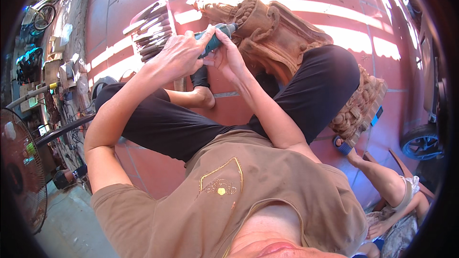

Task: The person uses a handheld rotary tool to carve and smooth the surface of a large wooden object. They hold the tool with both hands and move it along the contours of the wood, focusing on detailed areas.

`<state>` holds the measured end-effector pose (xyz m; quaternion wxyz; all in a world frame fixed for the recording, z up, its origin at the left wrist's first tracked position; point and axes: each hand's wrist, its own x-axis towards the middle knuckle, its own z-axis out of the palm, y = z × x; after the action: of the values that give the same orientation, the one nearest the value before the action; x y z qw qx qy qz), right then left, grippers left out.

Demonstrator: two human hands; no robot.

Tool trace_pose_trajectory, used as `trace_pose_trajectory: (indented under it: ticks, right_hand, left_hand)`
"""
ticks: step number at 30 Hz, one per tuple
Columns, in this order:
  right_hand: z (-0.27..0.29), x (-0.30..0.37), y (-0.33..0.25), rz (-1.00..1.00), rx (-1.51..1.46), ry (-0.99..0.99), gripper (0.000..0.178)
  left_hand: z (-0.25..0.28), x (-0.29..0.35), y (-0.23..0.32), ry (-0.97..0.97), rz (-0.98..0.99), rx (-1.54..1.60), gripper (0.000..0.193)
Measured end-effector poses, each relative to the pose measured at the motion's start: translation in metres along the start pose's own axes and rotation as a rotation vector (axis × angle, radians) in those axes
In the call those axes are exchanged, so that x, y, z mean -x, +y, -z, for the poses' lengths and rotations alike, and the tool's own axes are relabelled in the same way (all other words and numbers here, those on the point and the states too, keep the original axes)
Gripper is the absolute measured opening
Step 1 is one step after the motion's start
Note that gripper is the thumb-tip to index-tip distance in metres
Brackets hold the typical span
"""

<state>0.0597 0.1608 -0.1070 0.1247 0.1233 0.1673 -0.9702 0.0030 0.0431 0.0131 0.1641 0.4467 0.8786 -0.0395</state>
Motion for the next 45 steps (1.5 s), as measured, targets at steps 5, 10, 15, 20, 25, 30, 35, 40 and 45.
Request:
trace_pose_trajectory:
  ticks: [5, 10, 15, 20, 25, 30, 35, 40, 45]
  right_hand:
    - [-0.002, 0.001, 0.002, 0.016, -0.012, -0.001, 0.035]
    - [0.003, -0.003, 0.006, 0.024, -0.012, -0.008, 0.038]
    - [-0.001, 0.001, 0.004, 0.027, -0.012, 0.006, 0.039]
    - [0.001, 0.003, 0.005, 0.004, -0.006, 0.019, 0.04]
    - [0.003, 0.006, 0.009, -0.043, -0.005, -0.027, 0.042]
    - [-0.002, 0.009, 0.011, -0.048, -0.007, -0.021, 0.04]
    - [-0.003, 0.008, 0.009, -0.012, -0.027, -0.009, 0.038]
    - [-0.002, 0.011, 0.006, 0.003, -0.022, -0.028, 0.037]
    - [0.0, 0.014, 0.005, 0.026, -0.032, 0.012, 0.038]
  left_hand:
    - [-0.003, 0.0, 0.0, -0.007, 0.008, -0.055, 0.083]
    - [-0.005, -0.001, 0.001, -0.023, 0.009, -0.081, 0.083]
    - [-0.006, -0.001, 0.006, -0.001, 0.017, -0.093, 0.085]
    - [-0.002, 0.001, 0.011, -0.049, 0.044, -0.094, 0.086]
    - [0.005, 0.007, 0.017, -0.052, 0.047, -0.029, 0.084]
    - [0.012, 0.011, 0.019, -0.104, 0.087, 0.011, 0.083]
    - [0.006, 0.015, 0.011, 0.045, 0.005, 0.007, 0.08]
    - [0.005, 0.018, 0.014, 0.004, 0.069, 0.025, 0.08]
    - [-0.002, 0.016, 0.015, 0.049, 0.051, 0.034, 0.079]
